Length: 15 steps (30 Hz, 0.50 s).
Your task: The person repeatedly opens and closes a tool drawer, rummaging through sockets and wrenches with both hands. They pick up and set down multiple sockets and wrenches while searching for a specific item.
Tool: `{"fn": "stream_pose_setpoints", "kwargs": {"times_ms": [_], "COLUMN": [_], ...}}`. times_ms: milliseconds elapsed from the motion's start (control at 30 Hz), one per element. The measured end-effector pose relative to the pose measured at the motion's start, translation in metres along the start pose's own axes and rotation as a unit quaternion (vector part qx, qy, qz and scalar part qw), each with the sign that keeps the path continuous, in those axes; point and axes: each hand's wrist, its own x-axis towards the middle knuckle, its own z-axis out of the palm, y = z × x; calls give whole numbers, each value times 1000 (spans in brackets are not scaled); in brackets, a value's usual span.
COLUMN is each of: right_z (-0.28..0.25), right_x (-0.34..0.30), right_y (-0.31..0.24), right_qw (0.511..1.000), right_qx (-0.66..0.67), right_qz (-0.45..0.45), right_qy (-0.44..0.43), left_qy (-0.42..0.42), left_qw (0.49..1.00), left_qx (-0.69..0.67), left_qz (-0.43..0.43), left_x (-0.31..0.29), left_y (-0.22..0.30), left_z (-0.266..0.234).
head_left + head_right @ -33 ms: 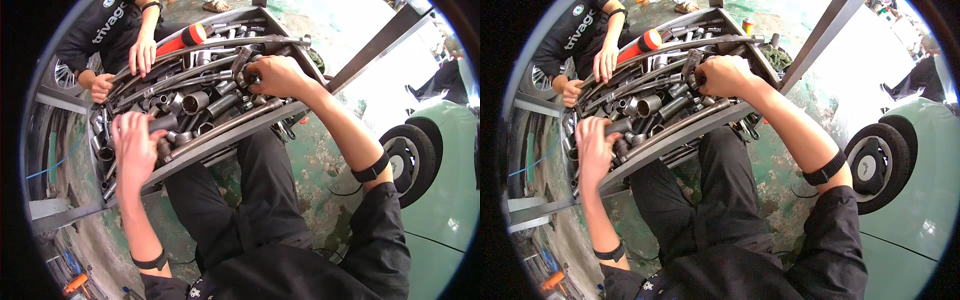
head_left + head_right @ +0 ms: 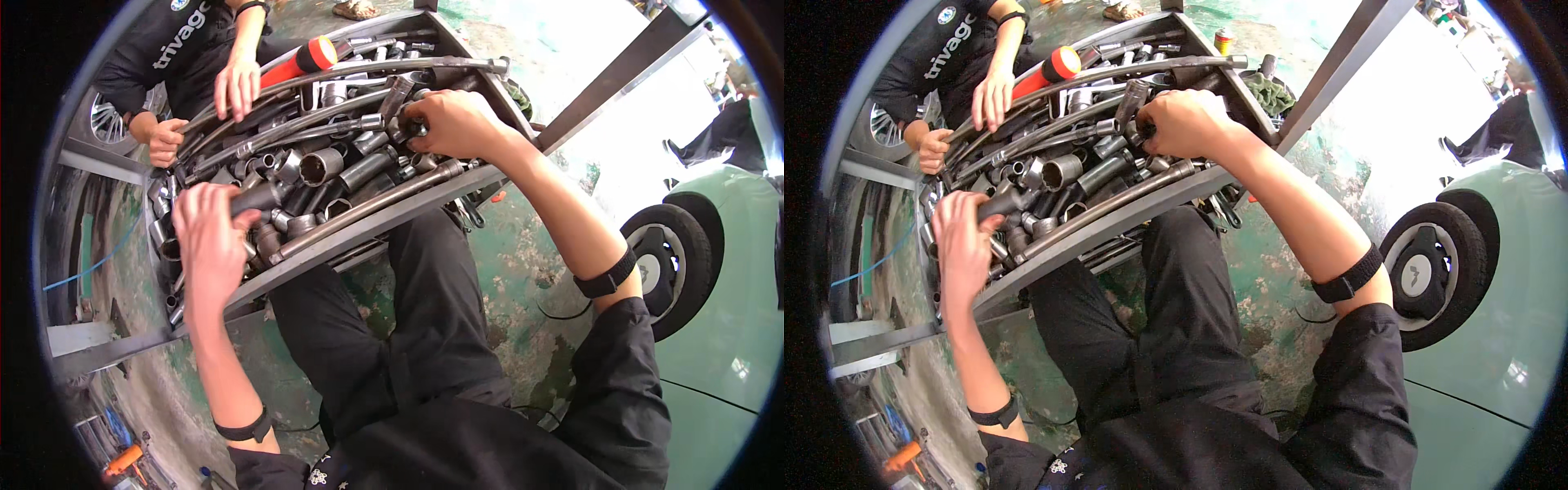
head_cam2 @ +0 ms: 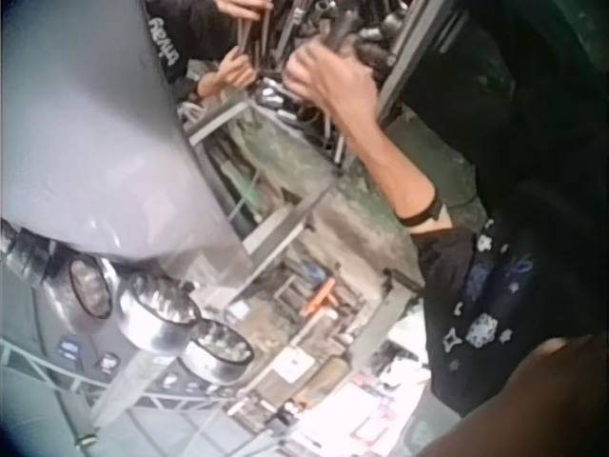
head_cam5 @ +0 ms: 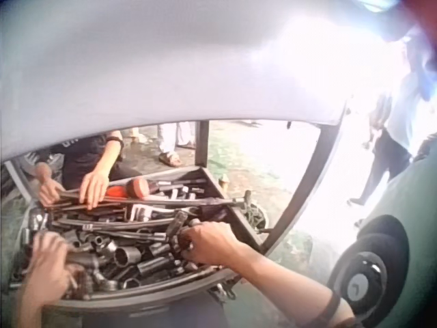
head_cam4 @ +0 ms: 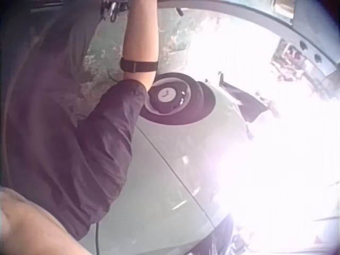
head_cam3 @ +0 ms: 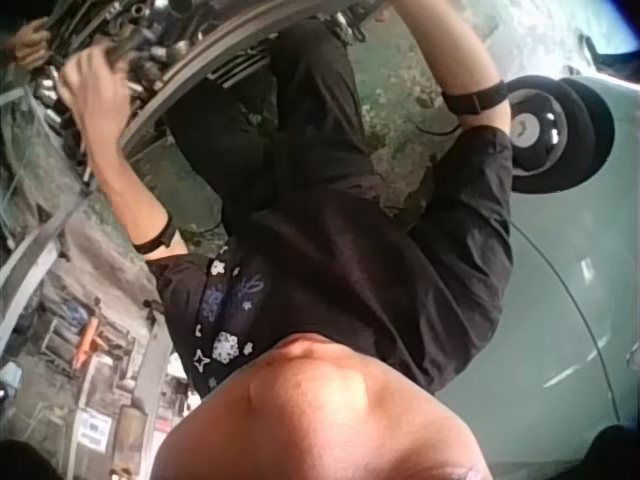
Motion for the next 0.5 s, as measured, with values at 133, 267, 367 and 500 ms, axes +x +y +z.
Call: {"fn": "stream_pose_setpoints", "kwargs": {"times_ms": [133,267,367,500], "right_z": [-2,1,8,10], "right_x": [2,6,7,7], "right_y": [-5,-14,-22,-29], "right_qw": [999,999,996,990], "right_qx": [-29,-45,-81,-135], "right_qz": [22,19,17,-6], "right_qy": [-23,9,41,50], "left_qy": [23,-9,36,74], "left_qw": [993,974,978,970], "left_qx": [-21,-10,-78,-107], "left_qz": [-116,-225,-190,-207], "left_x": [-22,-51,-62,-63], "left_y": [-40,-59,-63,-55], "left_z": [5,30,42,42]}}
